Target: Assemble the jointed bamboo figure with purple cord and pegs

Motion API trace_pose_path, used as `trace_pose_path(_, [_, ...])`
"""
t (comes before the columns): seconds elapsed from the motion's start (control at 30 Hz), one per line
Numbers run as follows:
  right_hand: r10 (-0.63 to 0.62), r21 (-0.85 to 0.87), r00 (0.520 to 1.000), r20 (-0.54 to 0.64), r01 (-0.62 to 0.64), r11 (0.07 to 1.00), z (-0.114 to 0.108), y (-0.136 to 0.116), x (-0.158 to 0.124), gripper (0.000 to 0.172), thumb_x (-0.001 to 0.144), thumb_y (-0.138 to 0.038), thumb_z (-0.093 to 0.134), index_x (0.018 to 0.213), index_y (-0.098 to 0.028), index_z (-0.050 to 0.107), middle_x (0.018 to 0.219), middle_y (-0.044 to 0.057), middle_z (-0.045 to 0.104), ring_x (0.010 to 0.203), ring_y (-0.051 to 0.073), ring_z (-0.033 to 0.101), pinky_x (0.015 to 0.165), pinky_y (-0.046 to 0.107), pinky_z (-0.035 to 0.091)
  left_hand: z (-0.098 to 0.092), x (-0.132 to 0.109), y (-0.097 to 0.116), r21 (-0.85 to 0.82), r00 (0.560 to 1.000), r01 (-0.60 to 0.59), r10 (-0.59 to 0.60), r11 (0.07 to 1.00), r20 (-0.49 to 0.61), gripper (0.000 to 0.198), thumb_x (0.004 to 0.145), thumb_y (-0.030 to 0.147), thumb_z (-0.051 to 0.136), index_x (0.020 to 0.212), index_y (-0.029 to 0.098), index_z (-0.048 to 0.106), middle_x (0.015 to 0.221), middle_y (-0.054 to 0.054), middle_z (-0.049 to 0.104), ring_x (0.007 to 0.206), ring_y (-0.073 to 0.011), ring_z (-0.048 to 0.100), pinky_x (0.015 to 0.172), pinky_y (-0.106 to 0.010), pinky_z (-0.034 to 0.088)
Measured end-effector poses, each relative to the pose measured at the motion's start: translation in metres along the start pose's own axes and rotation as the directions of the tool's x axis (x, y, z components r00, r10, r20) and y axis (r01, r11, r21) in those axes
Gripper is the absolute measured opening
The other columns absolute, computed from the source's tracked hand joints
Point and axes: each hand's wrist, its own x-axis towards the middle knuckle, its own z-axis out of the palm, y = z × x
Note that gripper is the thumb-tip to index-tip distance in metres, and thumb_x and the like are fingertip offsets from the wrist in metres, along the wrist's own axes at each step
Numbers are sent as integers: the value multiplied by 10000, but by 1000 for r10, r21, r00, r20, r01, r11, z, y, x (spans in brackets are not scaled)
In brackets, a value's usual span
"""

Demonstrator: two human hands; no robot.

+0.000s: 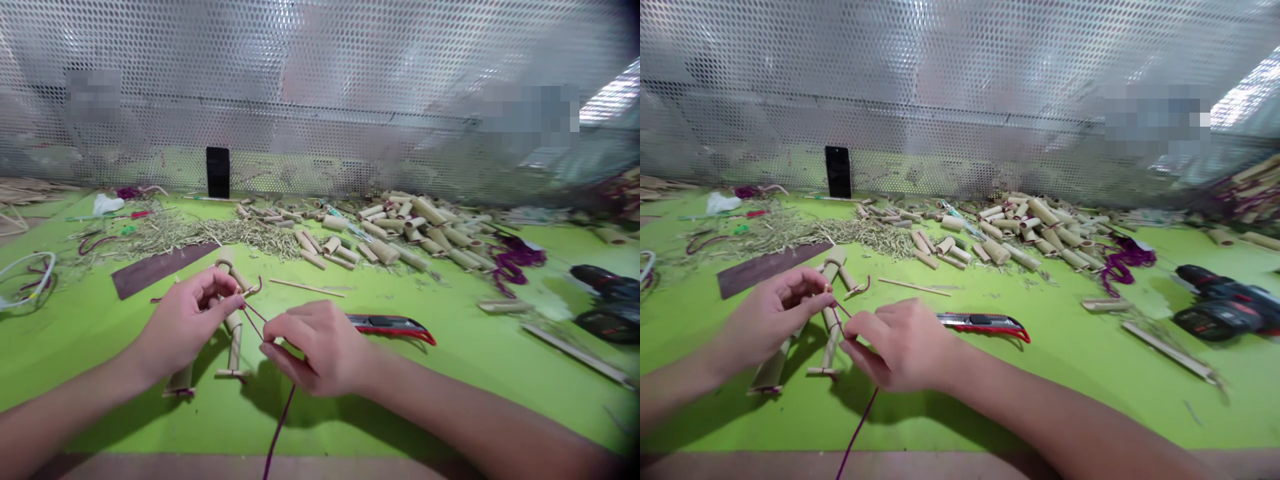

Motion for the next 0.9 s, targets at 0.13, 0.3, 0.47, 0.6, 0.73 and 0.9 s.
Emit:
trace_pose_path(0.13, [-15,3,1000,13,15,1000,-1,-3,0,70,967,-181,532,902,-201,551,570,-48,575,463,104,490,469,239,291,0,2,1,-9,1000,18,-18,1000,4,314,866,501,709,930,197,661,817,-21,676,701,-174,592,623,-288,439])
trace_pose_path(0.3, [151,130,988,-16,-148,980,-2,5,-1,44,997,-209,487,1014,-195,525,529,-104,448,417,93,382,455,229,260,0,0,4,-112,999,-9,14,994,43,348,824,519,763,874,187,670,781,-24,679,680,-170,593,607,-281,442])
trace_pose_path(0.47, [176,220,984,3,-172,960,-7,17,0,181,1025,-258,421,1024,-166,576,531,-85,449,432,102,392,465,238,264,-2,0,2,-175,989,55,-30,983,142,354,879,515,713,976,180,650,750,-9,670,544,-106,474,488,-222,351])
trace_pose_path(0.6, [257,124,964,71,-264,957,-11,25,2,267,1015,-260,481,781,-180,581,565,-50,528,449,81,438,482,224,289,-5,2,1,-179,984,61,-30,982,176,356,911,503,672,1017,165,633,837,-53,721,555,-103,486,490,-214,356])
trace_pose_path(0.73, [312,93,945,94,-321,943,-11,35,3,310,992,-251,474,696,-184,535,517,-63,468,431,77,422,477,215,274,-7,3,1,-156,978,70,-37,985,207,367,933,514,631,1043,164,630,893,-68,732,556,-97,477,501,-219,354])
trace_pose_path(0.9, [331,-6,925,188,-336,942,-10,40,1,294,971,-254,450,706,-182,555,506,-54,476,431,93,416,493,235,259,-6,0,1,-132,967,59,-23,989,255,363,988,517,548,1068,175,639,864,-41,698,559,-99,465,513,-230,355])
